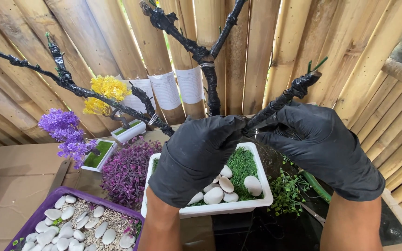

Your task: The person assembles a miniature bonsai tree by attaching small green branches to a black wire frame. They use pliers to secure the branches and wire to the frame, working over a white rectangular pot filled with moss and white stones.

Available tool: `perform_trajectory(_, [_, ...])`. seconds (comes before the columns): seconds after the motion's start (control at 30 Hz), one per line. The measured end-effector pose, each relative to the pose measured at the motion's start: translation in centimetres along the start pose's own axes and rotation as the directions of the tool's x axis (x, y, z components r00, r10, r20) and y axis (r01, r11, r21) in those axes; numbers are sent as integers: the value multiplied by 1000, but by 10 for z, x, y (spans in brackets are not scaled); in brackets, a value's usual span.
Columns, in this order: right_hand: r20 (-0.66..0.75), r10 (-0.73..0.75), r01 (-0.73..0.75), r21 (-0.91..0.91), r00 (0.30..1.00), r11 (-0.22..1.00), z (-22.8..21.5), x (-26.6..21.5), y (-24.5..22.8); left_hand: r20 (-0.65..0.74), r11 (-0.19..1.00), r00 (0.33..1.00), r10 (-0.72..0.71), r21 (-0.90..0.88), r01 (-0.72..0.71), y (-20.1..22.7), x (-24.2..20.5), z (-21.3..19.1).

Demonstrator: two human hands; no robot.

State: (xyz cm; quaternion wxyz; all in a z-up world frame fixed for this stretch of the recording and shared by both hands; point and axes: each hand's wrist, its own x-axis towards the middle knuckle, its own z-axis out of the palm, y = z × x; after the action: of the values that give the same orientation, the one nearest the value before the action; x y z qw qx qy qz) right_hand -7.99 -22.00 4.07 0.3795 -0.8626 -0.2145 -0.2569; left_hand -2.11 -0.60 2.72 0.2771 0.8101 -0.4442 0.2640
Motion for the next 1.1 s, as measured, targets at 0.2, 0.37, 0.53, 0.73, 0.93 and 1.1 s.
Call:
perform_trajectory(0.2, [-44, 27, -30, -63, 999, 998, -2, -1, -1, -4, 996, 1000, 15, -92, -15, 4, -1, -2])
perform_trajectory(0.37, [-50, 15, -20, -90, 999, 996, 0, 0, -3, -60, 999, 998, -35, -39, 33, 9, -4, 4])
perform_trajectory(0.53, [-21, -60, 58, -79, 998, 995, -4, -1, 0, -55, 996, 995, -85, 21, 86, 14, -6, 14])
perform_trajectory(0.73, [-72, -101, 86, -188, 992, 978, 1, -2, 16, -100, 973, 980, -174, 134, 187, 27, -2, 25])
perform_trajectory(0.93, [-89, -135, 125, -110, 987, 986, -2, -6, 6, -216, 934, 954, -207, 246, 258, 43, -5, 38])
perform_trajectory(1.1, [-115, -68, 63, -52, 991, 997, -5, -10, -8, -271, 917, 951, -148, 323, 235, 49, -15, 45])
